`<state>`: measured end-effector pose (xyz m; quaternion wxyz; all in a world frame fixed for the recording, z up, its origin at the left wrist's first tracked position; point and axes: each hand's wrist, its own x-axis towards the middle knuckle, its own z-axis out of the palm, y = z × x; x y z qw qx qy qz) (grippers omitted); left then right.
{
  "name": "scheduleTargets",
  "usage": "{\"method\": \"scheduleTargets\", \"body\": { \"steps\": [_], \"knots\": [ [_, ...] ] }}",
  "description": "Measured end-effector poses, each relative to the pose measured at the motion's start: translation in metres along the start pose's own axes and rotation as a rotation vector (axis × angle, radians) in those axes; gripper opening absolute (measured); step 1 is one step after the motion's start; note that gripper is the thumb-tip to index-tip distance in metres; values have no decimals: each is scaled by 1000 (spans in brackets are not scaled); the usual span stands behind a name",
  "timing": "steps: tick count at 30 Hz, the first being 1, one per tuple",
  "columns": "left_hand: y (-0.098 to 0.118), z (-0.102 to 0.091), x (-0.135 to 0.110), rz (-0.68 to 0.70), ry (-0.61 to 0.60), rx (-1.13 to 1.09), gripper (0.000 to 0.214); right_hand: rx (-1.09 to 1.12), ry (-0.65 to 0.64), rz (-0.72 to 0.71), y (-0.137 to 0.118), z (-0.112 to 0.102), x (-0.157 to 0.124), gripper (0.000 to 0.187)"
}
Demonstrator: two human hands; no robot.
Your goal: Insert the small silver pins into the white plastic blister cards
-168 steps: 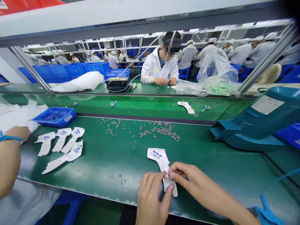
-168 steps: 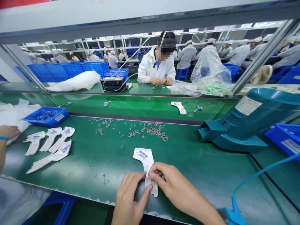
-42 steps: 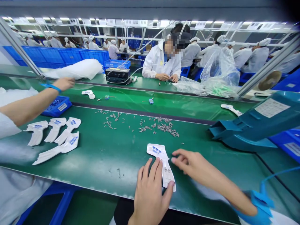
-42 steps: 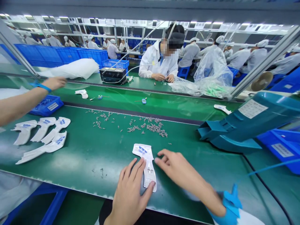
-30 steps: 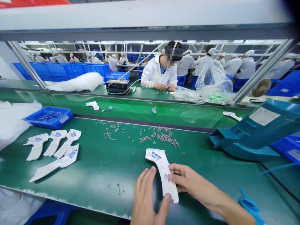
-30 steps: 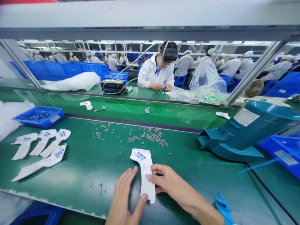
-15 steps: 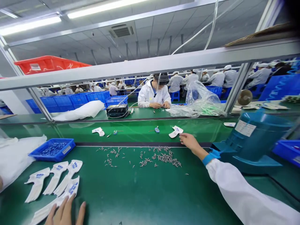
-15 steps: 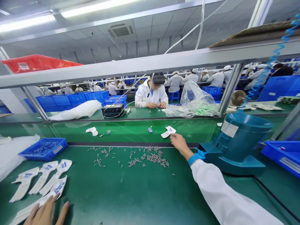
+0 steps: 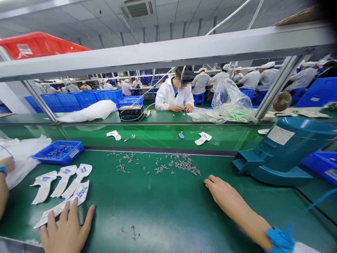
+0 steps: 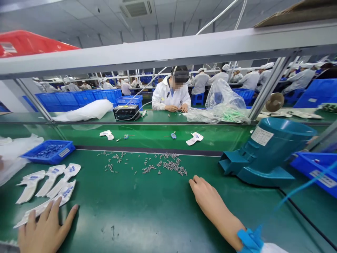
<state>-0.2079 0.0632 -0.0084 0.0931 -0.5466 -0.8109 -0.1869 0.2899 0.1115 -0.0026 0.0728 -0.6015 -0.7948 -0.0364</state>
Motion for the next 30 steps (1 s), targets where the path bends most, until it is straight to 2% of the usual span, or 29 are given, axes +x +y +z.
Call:
{"method": "scheduleTargets", "body": {
  "steps": [3, 5, 7, 11, 15, 18, 20, 24, 27, 30],
  "knots": [
    [-4, 1, -2, 26, 38, 179, 67, -78, -55, 24, -2, -6, 2, 28],
    [2, 3, -11, 87, 38, 226, 57, -92, -94, 39, -6, -13, 1, 28],
    [17, 5, -27, 182, 34, 155, 51, -74, -116, 41, -11, -18, -2, 27],
    [64, 5, -65, 454, 16, -222, 50, -71, -87, -32, -20, -18, -10, 26],
    [96, -3, -85, 431, -23, -364, 45, -125, -37, -88, -19, -5, -17, 26],
    [103, -7, -89, 429, -76, -406, 35, -91, -20, -90, -12, 1, -20, 26],
    [108, -7, -93, 453, -105, -429, 32, -14, -39, -66, -9, -2, -20, 27],
    [131, -4, -100, 445, -137, -389, 44, 270, -182, 1, -16, -31, -16, 27],
    [154, 0, -98, 438, -153, -328, 55, 513, -350, 42, -35, -60, -13, 28],
    [171, 0, -93, 478, -184, -321, 54, 704, -453, 29, -56, -81, -11, 31]
  ]
}}
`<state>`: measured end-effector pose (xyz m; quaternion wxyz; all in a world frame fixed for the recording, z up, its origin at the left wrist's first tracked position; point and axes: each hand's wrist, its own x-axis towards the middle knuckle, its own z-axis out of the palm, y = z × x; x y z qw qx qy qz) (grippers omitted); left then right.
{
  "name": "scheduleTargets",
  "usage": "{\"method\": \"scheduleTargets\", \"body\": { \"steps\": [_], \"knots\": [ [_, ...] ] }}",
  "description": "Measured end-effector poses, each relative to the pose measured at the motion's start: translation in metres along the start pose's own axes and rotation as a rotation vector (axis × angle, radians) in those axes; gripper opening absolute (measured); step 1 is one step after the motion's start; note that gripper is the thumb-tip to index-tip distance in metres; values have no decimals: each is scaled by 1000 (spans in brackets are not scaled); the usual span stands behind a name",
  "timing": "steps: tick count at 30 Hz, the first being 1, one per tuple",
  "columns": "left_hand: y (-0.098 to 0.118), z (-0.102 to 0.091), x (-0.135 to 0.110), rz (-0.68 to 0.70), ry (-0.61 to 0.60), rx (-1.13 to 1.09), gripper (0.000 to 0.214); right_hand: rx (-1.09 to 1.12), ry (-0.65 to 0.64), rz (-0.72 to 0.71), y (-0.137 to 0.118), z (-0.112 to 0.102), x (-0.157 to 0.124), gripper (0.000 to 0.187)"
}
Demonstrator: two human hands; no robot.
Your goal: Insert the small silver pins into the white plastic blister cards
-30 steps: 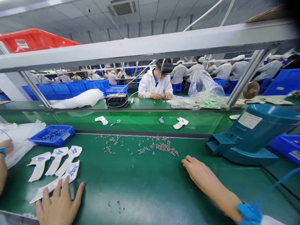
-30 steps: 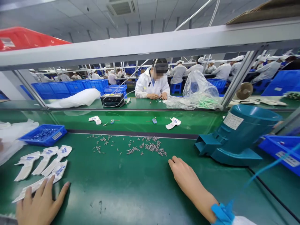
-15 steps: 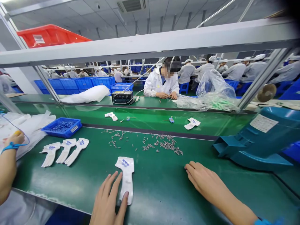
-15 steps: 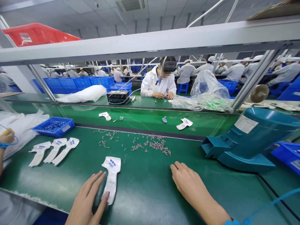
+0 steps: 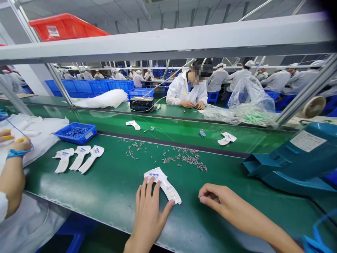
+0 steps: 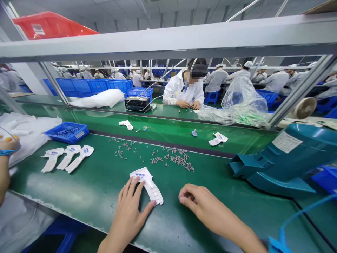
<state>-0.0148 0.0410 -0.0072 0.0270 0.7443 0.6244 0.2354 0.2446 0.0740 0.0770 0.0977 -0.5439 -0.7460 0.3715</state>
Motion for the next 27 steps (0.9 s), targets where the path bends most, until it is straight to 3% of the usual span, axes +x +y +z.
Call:
{"method": "scheduleTargets", "body": {
  "steps": [5, 11, 19, 27],
  "knots": [
    [13, -11, 0, 176, -189, -108, 59, 123, -117, -49, -26, 15, 6, 30],
    [18, -20, -4, 274, -306, -133, 64, 44, -129, -40, -25, 34, 17, 24],
    [19, -19, -3, 269, -306, -128, 64, 11, -155, -62, -20, 32, 21, 25],
    [17, -19, -4, 282, -297, -151, 66, -45, -101, -65, -21, 38, 18, 18]
  ]
}}
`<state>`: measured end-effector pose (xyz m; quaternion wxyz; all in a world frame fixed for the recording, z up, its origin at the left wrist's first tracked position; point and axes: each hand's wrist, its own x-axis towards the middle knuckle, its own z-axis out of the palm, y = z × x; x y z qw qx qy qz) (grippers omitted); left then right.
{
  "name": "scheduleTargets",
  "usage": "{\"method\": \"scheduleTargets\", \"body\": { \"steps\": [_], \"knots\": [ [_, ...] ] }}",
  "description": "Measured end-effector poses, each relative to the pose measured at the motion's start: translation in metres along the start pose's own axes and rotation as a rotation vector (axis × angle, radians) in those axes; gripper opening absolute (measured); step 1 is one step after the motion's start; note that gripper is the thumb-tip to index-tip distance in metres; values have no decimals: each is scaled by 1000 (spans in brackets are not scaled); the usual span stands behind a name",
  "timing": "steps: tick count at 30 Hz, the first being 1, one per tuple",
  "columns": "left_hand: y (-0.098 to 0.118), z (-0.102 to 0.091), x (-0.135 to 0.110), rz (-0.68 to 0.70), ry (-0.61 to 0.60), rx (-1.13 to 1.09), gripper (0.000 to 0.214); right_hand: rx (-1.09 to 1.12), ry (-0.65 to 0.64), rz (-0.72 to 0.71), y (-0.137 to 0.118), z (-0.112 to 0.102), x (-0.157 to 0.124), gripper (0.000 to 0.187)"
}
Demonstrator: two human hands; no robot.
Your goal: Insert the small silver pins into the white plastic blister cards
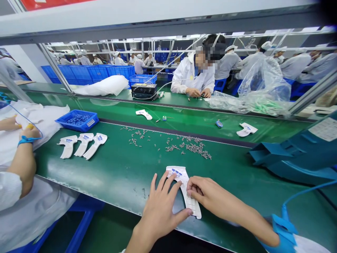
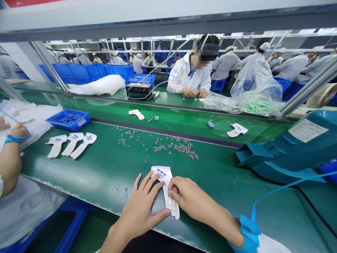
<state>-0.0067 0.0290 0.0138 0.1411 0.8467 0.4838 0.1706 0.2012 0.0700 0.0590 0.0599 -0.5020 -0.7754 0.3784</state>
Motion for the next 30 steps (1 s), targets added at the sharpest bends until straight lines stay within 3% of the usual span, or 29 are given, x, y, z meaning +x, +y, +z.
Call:
{"method": "scheduleTargets", "body": {
  "steps": [10, 13, 16, 19, 22, 26, 30],
  "knots": [
    [0, 2, 2, -23, -86, -31, 67, 54, -24, 90, 6, 2, 8, 10],
    [2, 0, -3, -20, -67, -49, 65, 132, -59, 20, 15, 1, 10, 15],
    [-5, -6, 0, -48, 15, -75, 47, 291, -58, -30, 33, 6, 11, 27],
    [-23, -22, 24, -231, 134, 3, 30, 523, 36, 17, 54, 14, 15, 41],
    [-46, -40, 65, -355, 170, 108, 30, 630, 101, 28, 64, 18, 19, 46],
    [-65, -43, 110, -409, 69, 190, 21, 656, 105, -11, 64, 18, 20, 47],
    [-70, -39, 120, -406, 1, 243, 26, 697, 114, -24, 63, 17, 20, 46]
  ]
}}
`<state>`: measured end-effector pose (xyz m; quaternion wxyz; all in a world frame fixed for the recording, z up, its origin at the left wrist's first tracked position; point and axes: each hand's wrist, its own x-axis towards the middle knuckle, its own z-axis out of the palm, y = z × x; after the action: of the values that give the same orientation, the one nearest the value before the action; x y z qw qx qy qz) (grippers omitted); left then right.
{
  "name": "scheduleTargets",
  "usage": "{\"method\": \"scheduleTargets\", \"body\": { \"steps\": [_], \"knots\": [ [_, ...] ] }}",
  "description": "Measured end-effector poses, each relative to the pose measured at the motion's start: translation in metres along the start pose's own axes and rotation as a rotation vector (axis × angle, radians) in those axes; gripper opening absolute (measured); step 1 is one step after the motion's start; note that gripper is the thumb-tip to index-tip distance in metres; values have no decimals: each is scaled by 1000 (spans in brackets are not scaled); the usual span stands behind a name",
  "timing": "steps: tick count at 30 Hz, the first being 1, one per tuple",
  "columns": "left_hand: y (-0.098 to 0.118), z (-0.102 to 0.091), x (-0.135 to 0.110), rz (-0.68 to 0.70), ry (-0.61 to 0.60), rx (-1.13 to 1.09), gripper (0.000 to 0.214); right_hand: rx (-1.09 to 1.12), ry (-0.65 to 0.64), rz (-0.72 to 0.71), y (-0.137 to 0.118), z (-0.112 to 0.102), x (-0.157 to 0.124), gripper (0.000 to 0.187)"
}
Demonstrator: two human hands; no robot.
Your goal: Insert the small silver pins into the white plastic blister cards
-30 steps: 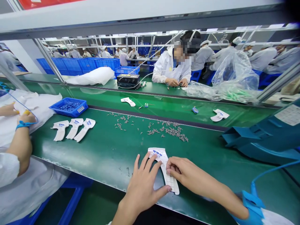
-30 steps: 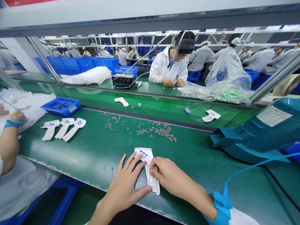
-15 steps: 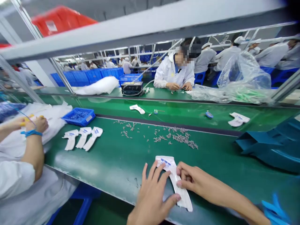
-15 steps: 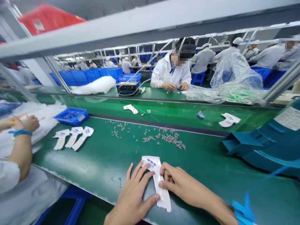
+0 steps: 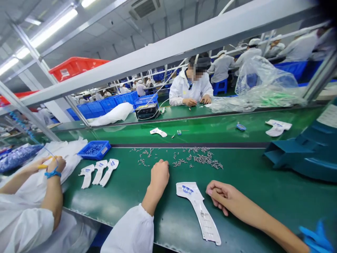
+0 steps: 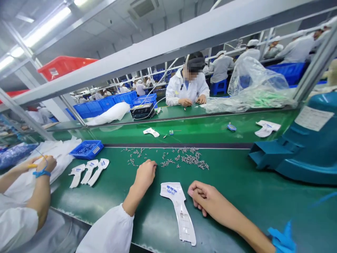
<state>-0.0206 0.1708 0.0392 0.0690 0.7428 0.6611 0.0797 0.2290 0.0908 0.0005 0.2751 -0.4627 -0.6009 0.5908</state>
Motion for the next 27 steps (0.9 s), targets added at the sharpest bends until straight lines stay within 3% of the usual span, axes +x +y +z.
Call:
{"method": "scheduleTargets", "body": {
  "steps": [3, 7, 10, 13, 16, 21, 25, 27],
  "knots": [
    [0, -5, -5, 47, 22, -9, 12, 22, 15, -11, -1, -3, 0, 45],
    [18, -18, -32, 185, 60, -146, 16, 100, 41, -24, -8, -5, -3, 45],
    [43, -19, -68, 323, 79, -342, 24, 202, 27, -37, -20, 5, -11, 45],
    [66, -10, -100, 445, 157, -703, 25, 338, -12, -73, -35, 23, -22, 44],
    [76, 4, -115, 384, 324, -862, 20, 427, 21, -102, -47, 35, -31, 42],
    [75, 19, -120, 334, 560, -942, 17, 509, 100, -80, -61, 40, -32, 43],
    [71, 22, -126, 344, 745, -911, 23, 558, 29, -6, -71, 45, -31, 40],
    [68, 22, -128, 370, 778, -912, 28, 585, -17, 30, -74, 46, -32, 39]
  ]
}}
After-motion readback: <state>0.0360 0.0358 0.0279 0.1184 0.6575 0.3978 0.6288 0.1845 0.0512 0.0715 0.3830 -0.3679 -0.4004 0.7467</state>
